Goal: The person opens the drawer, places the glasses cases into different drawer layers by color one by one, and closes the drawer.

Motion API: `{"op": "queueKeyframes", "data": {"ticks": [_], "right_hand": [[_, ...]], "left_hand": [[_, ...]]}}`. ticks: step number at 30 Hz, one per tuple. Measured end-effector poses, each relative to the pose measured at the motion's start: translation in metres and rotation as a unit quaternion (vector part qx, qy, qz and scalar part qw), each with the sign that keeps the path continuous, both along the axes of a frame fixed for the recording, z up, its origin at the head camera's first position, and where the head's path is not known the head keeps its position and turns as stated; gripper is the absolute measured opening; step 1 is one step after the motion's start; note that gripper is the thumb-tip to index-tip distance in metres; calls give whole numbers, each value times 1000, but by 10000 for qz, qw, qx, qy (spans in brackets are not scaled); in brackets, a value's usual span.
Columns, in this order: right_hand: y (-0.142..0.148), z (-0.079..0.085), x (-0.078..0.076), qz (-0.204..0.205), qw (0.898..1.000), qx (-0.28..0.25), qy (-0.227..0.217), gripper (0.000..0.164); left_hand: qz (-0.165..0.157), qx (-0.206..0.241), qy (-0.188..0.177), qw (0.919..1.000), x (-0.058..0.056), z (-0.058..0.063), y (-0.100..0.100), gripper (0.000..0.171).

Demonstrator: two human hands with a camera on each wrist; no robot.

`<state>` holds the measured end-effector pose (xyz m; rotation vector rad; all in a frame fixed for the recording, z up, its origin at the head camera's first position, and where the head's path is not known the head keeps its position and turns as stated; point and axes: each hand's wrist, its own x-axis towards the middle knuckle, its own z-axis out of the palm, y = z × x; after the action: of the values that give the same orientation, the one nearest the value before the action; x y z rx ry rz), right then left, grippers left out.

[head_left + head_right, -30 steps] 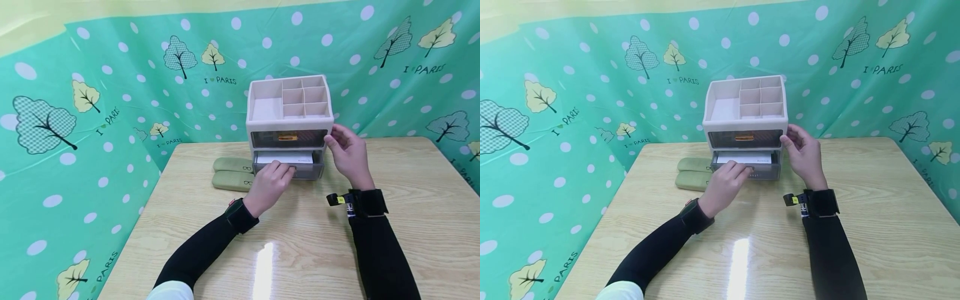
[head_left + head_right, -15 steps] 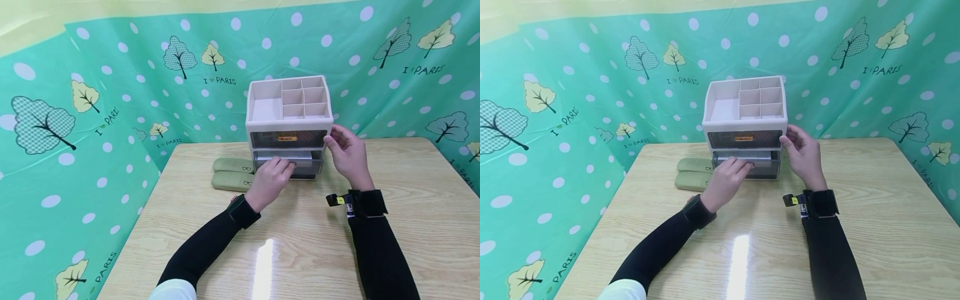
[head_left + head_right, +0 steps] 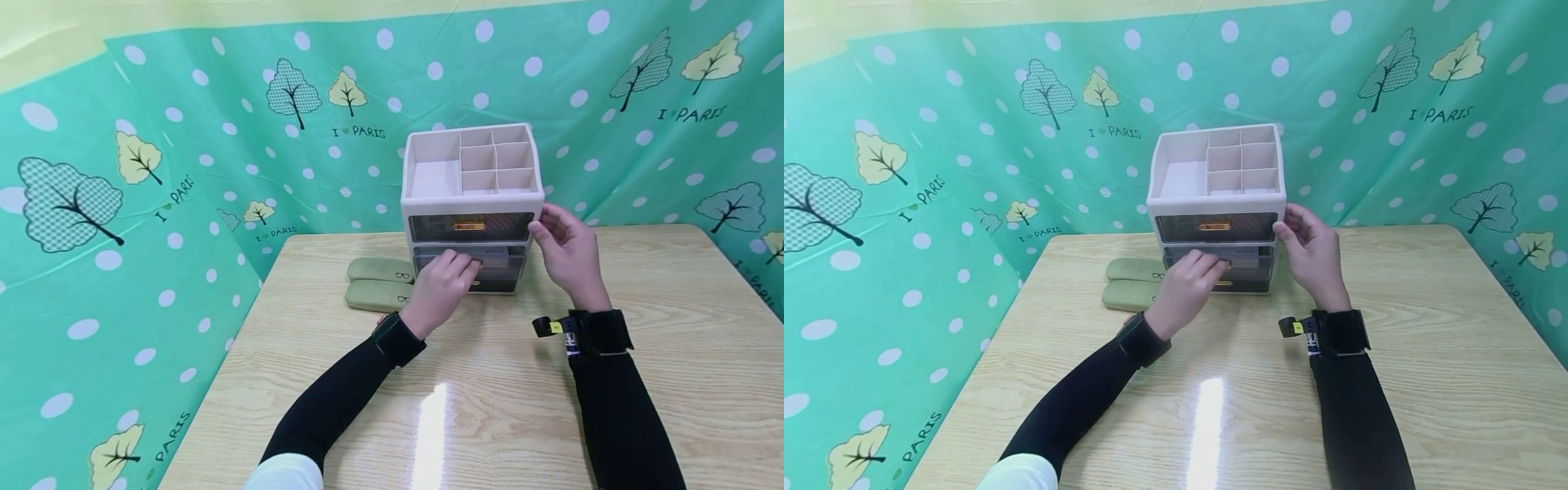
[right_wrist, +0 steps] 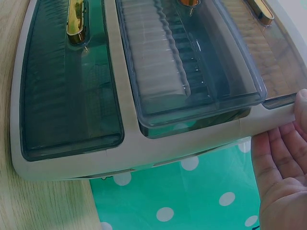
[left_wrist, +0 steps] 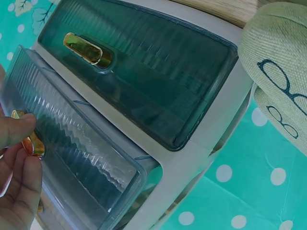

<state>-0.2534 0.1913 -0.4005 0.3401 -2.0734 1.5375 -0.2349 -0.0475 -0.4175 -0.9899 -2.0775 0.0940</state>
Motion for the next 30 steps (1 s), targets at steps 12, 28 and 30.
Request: {"op": "queueKeyframes", "data": {"ticks": [12, 28, 30], "right_hand": [[1, 0, -1, 71, 9999, -92, 3, 38], [1, 1, 0, 74, 9997, -169, -127, 39], [1, 2, 1, 79, 9998, -157, -117, 39]], "left_hand": [[72, -85, -30, 9999, -5, 1, 1, 17], [2, -75, -47, 10000, -13, 2, 2, 17], [24, -78, -34, 10000, -14, 2, 3, 17]]}}
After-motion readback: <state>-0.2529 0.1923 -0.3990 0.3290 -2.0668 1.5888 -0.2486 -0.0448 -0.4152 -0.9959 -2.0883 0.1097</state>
